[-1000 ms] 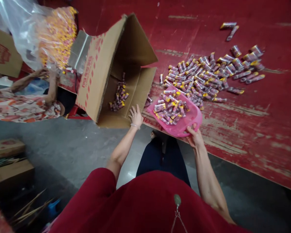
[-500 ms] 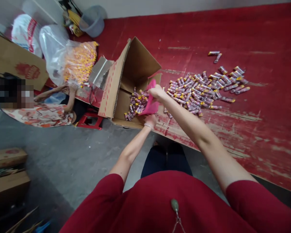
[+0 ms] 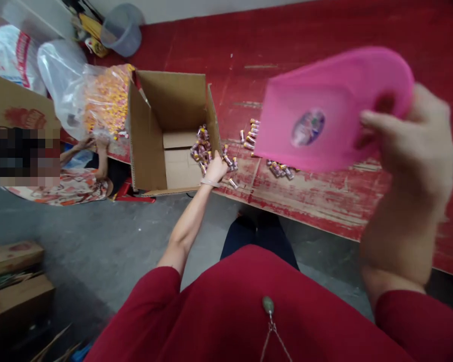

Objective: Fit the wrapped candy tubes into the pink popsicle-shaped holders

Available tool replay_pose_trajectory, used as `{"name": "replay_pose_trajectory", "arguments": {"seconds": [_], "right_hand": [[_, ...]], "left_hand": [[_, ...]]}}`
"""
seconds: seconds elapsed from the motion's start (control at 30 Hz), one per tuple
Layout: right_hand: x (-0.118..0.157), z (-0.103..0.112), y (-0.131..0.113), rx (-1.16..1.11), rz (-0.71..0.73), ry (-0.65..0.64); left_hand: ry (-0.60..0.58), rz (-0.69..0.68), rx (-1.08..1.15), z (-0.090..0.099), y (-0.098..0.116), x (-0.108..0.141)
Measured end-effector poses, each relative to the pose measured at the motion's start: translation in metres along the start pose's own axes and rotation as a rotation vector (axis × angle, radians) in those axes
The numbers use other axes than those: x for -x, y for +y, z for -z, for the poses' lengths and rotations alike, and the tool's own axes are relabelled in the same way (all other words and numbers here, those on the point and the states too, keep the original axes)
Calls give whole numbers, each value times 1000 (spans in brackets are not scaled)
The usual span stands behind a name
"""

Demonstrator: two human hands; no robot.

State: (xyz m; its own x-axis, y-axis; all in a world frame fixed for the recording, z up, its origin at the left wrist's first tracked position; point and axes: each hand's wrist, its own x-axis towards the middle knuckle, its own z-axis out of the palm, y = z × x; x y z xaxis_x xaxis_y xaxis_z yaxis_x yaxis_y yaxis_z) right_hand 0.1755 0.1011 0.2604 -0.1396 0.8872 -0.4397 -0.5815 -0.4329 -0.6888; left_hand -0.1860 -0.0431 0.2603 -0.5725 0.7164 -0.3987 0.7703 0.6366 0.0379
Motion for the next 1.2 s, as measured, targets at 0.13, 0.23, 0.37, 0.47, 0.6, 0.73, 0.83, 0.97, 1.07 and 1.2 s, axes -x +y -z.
{"name": "replay_pose_trajectory", "arguments": {"seconds": [0.13,0.23,0.37,0.47,0.6,0.73,0.83,0.97,1.07,1.2], "right_hand": [[64,136,50,234,77,327],[95,193,89,349,-42,630],[108,237,120,362,-197,759],[100,252,135,381,-232,661],[71,243,157,463,-317,531],[28,210,187,460,-340,338],[-4,185,215,462,-306,198],[-32,160,246,412,-318,58],[-42,151,257,288,-310,-2],[-39,154,257,119,-403,45]], "left_hand": [[174,-293,164,-61,-10,77],[12,-112,149,-140,-21,108],[80,488,135,-210,-18,56],[163,484,141,-224,0,1],[217,720,172,-216,25,-51],[171,778,285,-203,51,-96],[121,698,327,-204,85,-121],[84,624,393,-219,127,-123],[84,513,425,-234,147,-101],[-27,252,468,-236,163,-53]]}}
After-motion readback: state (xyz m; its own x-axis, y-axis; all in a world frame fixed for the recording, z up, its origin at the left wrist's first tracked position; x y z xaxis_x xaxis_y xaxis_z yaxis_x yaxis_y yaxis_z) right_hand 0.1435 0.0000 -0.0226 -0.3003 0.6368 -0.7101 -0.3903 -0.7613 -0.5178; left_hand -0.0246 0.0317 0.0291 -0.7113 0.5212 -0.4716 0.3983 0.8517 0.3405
